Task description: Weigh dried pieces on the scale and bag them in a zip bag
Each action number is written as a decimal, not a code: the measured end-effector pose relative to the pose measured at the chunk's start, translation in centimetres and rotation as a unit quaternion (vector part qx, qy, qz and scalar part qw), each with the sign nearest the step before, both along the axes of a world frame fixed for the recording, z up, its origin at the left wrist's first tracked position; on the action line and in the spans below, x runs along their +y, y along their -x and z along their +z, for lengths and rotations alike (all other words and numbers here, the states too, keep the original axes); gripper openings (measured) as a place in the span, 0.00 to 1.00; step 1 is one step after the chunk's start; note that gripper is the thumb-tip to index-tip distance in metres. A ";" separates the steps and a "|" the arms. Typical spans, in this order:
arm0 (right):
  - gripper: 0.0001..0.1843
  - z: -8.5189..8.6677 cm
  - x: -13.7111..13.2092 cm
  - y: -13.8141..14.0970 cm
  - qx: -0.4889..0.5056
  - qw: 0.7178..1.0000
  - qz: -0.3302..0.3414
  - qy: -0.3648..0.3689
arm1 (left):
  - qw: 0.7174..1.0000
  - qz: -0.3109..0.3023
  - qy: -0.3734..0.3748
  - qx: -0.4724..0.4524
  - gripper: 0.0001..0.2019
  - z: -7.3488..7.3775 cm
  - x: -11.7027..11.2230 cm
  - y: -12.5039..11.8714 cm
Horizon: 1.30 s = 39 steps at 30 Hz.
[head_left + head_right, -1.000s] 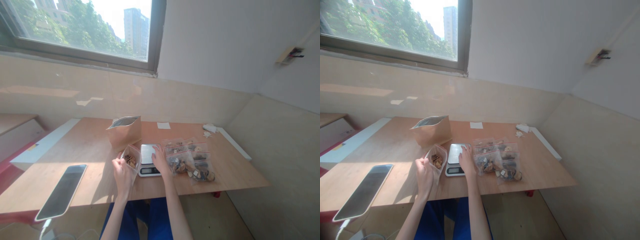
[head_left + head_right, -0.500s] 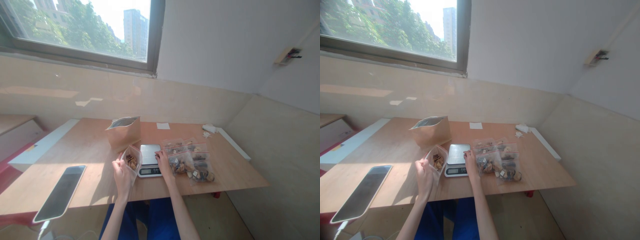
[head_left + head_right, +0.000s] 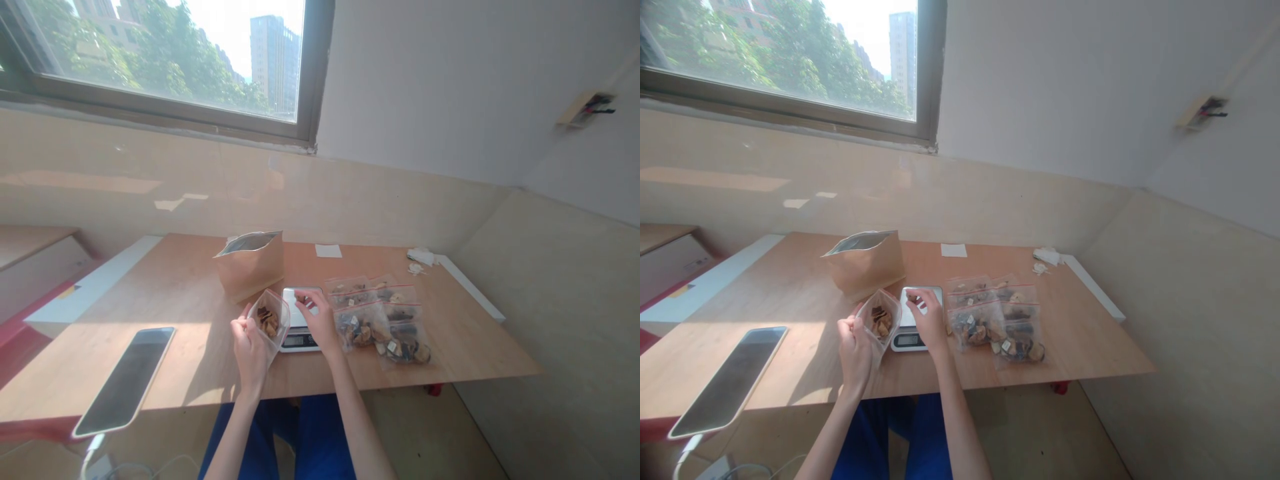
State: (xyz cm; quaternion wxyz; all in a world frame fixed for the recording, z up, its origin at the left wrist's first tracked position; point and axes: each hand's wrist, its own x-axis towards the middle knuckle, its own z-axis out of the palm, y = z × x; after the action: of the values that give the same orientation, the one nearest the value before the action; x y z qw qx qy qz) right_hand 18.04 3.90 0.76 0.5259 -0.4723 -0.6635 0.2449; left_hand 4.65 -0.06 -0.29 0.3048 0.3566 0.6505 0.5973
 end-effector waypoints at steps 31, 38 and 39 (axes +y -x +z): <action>0.13 -5.1 -2.2 -7.9 -0.179 0.977 -0.055 0.100 | 0.986 -0.008 -0.113 -0.126 0.10 -0.4 -1.1 -0.1; 0.06 2.0 -3.2 -2.7 -0.039 0.997 -0.024 0.070 | 0.970 -0.017 -0.142 -0.196 0.11 -0.2 -1.2 -1.1; 0.06 3.1 -3.6 -1.8 -0.023 0.997 0.018 0.067 | 0.968 -0.021 -0.150 -0.199 0.11 -0.3 -1.2 -1.2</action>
State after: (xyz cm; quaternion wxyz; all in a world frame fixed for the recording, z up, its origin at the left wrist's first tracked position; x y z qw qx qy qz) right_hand 19.79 0.29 3.88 0.4732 -0.5001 -0.6660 0.2872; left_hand 5.85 -1.24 -0.56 0.3839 0.2858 0.4716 0.7406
